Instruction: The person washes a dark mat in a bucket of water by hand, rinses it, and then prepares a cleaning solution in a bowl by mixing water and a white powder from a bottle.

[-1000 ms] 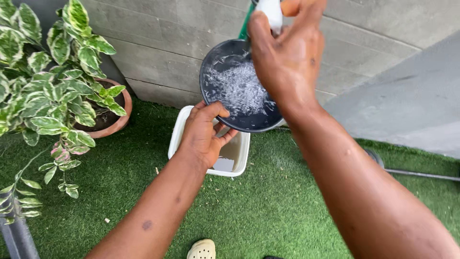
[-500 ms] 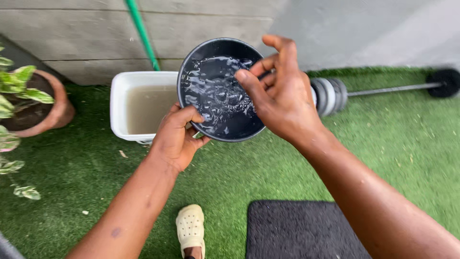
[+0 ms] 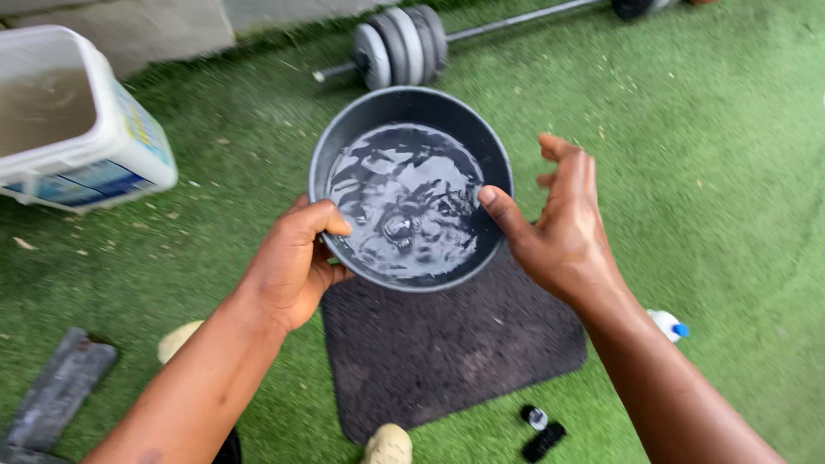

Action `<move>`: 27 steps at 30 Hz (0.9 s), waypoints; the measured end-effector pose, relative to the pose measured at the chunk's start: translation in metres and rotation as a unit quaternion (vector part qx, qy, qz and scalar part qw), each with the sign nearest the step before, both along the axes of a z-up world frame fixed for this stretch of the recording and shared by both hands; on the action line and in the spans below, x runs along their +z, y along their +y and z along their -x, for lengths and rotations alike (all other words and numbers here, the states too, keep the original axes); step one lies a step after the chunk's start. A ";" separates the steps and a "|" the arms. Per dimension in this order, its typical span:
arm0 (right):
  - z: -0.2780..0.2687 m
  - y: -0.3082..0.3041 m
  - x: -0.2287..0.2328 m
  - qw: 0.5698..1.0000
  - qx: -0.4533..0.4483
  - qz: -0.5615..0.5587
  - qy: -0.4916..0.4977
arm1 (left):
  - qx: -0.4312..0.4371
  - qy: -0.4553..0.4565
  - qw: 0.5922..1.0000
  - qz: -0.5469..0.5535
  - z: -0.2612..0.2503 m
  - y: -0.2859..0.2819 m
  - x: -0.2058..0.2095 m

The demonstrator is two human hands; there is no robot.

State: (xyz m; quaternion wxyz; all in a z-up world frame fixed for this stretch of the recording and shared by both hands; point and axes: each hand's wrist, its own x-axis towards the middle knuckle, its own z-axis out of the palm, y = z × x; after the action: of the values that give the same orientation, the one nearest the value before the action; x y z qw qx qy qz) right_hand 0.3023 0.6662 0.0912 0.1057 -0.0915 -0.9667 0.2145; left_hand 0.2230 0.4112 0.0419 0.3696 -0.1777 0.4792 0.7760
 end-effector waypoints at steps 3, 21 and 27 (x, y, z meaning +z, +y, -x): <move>-0.066 0.063 -0.002 0.964 -0.132 0.203 -0.113 | -0.043 -0.002 0.999 0.008 -0.059 0.055 -0.003; -0.323 0.139 -0.074 0.727 -0.281 0.594 -0.199 | -0.229 -0.010 0.970 0.080 -0.251 0.150 -0.021; -0.357 0.138 -0.123 0.727 -0.258 0.595 -0.227 | -0.229 -0.003 0.961 0.157 -0.293 0.147 -0.080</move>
State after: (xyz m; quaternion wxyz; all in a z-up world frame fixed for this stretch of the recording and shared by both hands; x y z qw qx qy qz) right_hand 0.6595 0.8041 -0.0317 -0.1418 -0.4279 -0.5754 0.6825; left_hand 0.5157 0.5578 -0.0384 0.5062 -0.1212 0.6220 0.5850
